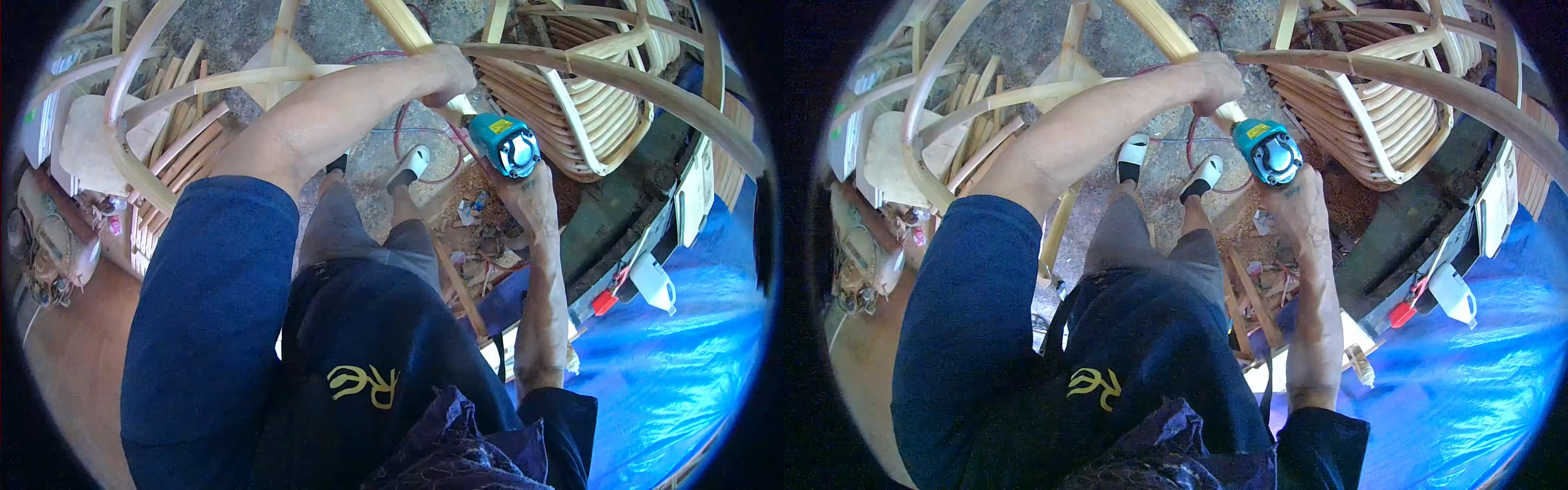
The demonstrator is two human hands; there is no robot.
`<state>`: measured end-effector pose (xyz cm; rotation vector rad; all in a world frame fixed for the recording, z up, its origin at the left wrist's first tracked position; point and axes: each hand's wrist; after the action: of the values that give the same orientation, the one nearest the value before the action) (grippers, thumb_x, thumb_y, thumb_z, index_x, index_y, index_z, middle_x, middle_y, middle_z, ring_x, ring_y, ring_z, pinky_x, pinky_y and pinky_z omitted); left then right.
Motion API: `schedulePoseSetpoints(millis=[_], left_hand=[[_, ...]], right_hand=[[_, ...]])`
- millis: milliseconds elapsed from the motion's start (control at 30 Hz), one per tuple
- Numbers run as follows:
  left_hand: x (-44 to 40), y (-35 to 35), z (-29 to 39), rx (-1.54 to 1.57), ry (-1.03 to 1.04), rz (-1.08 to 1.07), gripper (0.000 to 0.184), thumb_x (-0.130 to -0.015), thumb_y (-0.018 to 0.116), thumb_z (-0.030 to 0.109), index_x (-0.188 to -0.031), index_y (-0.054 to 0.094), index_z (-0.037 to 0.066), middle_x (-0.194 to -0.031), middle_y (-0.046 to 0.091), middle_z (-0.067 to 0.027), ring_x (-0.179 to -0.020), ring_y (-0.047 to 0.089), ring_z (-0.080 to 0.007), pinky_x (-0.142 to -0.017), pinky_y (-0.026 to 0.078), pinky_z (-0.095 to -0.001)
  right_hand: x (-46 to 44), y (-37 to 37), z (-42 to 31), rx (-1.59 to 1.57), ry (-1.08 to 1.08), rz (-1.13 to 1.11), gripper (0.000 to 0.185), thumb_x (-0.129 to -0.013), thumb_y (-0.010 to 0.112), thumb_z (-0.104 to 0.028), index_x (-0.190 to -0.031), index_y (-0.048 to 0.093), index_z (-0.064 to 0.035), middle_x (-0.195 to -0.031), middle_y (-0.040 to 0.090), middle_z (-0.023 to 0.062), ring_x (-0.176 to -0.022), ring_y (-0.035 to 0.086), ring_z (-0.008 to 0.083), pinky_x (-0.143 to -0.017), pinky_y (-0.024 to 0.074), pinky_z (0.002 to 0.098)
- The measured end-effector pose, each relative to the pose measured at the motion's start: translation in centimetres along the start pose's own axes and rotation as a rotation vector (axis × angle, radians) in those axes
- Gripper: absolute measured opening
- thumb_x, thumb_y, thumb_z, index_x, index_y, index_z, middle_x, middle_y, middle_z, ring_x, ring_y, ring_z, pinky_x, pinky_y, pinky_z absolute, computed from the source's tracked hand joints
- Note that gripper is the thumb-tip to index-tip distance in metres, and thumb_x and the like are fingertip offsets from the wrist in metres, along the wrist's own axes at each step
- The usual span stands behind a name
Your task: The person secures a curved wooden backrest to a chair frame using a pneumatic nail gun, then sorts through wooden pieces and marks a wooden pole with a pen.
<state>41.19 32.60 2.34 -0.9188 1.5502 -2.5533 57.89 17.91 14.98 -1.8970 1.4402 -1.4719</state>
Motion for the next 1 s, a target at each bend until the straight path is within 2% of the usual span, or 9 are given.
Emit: schedulePoseSetpoints(millis=[100, 233, 267, 467, 567, 667, 700, 800, 1000], left_hand=[[0.0, 0.2, 0.0, -0.017, 0.009, 0.021, 0.028, -0.068, 0.084, 0.015, -0.096, 0.081, 0.011, -0.097, 0.078, -0.0115, -0.096, 0.075, -0.0279, -0.084, 0.059, -0.0415], [-0.5, 1.4, -0.4, 0.021, 0.066, 0.168, 0.022, -0.072, 0.084, 0.023, -0.093, 0.081, 0.015, -0.096, 0.078, -0.0103, -0.096, 0.075, -0.0281, -0.084, 0.06, -0.0422], [-0.6, 1.1, -0.4, 0.09, 0.011, 0.092, 0.034, -0.071, 0.085, 0.021, -0.102, 0.081, 0.01, -0.111, 0.078, -0.0103, -0.104, 0.074, -0.0303, -0.09, 0.06, -0.0415], [0.6, -0.7, 0.2, -0.054, 0.027, -0.044, 0.039, -0.07, 0.086, 0.021, -0.107, 0.081, 0.013, -0.116, 0.077, -0.0079, -0.11, 0.073, -0.0269, -0.09, 0.06, -0.0395], [-1.1, 2.2, 0.1, -0.081, -0.043, 0.084, 0.025, -0.073, 0.081, 0.022, -0.098, 0.081, 0.02, -0.105, 0.077, -0.0057, -0.105, 0.073, -0.0283, -0.092, 0.056, -0.0506], [-1.2, 4.0, 1.0, -0.227, -0.19, 0.249, 0.022, -0.079, 0.077, 0.025, -0.1, 0.08, 0.023, -0.113, 0.073, -0.0052, -0.115, 0.066, -0.0303, -0.105, 0.041, -0.0682], [-2.0, 5.0, 1.1, -0.226, -0.232, 0.25, 0.032, -0.084, 0.071, 0.026, -0.116, 0.074, 0.023, -0.129, 0.064, -0.0068, -0.128, 0.055, -0.0317, -0.109, 0.025, -0.0783], [1.8, 5.6, 2.6, -0.117, -0.364, 0.556, 0.052, -0.083, 0.071, 0.025, -0.134, 0.063, 0.024, -0.141, 0.054, -0.0096, -0.139, 0.045, -0.0305, -0.114, 0.025, -0.073], [14.3, 7.5, 8.8, 0.366, -0.701, 0.601, 0.092, -0.073, 0.08, 0.015, -0.156, 0.04, 0.021, -0.159, 0.033, -0.0159, -0.15, 0.031, -0.0389, -0.118, 0.023, -0.0673]], right_hand=[[-0.2, -0.3, -0.2, -0.009, 0.044, -0.076, 0.041, -0.088, 0.082, -0.023, -0.119, 0.069, -0.0004, -0.107, 0.076, 0.0169, -0.103, 0.073, 0.0281, -0.089, 0.0552, 0.0402], [-1.9, -0.5, 1.6, -0.073, -0.019, -0.076, 0.042, -0.087, 0.08, -0.017, -0.123, 0.066, -0.0017, -0.114, 0.073, 0.0128, -0.106, 0.069, 0.0254, -0.095, 0.0526, 0.04], [-2.0, -1.0, 1.1, -0.073, -0.06, -0.077, 0.041, -0.087, 0.079, -0.016, -0.124, 0.066, -0.0021, -0.114, 0.073, 0.0127, -0.105, 0.069, 0.0255, -0.095, 0.0526, 0.0397], [-1.7, -1.7, -2.4, -0.077, 0.063, -0.14, 0.044, -0.087, 0.081, -0.023, -0.126, 0.068, -0.0053, -0.112, 0.074, 0.0205, -0.112, 0.072, 0.0285, -0.093, 0.0548, 0.0401], [-2.6, -0.7, -0.2, -0.019, -0.002, -0.094, 0.045, -0.085, 0.082, -0.026, -0.124, 0.069, -0.0071, -0.113, 0.074, 0.021, -0.114, 0.071, 0.0332, -0.093, 0.0544, 0.0424], [-2.9, -1.1, -0.1, -0.098, -0.119, -0.125, 0.045, -0.086, 0.082, -0.027, -0.124, 0.069, -0.0077, -0.115, 0.074, 0.0201, -0.112, 0.071, 0.034, -0.092, 0.054, 0.0429], [-2.7, -1.3, -0.6, -0.091, -0.104, -0.132, 0.045, -0.086, 0.082, -0.027, -0.124, 0.069, -0.0076, -0.115, 0.074, 0.0201, -0.112, 0.071, 0.0335, -0.092, 0.054, 0.0426], [-2.3, -1.6, -0.2, -0.137, -0.119, -0.096, 0.041, -0.086, 0.081, -0.032, -0.116, 0.072, -0.0055, -0.107, 0.075, 0.021, -0.102, 0.074, 0.0336, -0.087, 0.055, 0.0436], [-2.9, -1.3, 1.5, -0.077, -0.12, -0.12, 0.039, -0.087, 0.078, -0.034, -0.107, 0.074, -0.0008, -0.097, 0.076, 0.0238, -0.099, 0.075, 0.0368, -0.081, 0.055, 0.0446]])
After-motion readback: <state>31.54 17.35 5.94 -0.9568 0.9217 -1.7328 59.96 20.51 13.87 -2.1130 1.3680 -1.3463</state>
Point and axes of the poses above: each hand's wrist, its own x-axis away from the middle knuckle, its own y-axis out of the palm, z = x × y
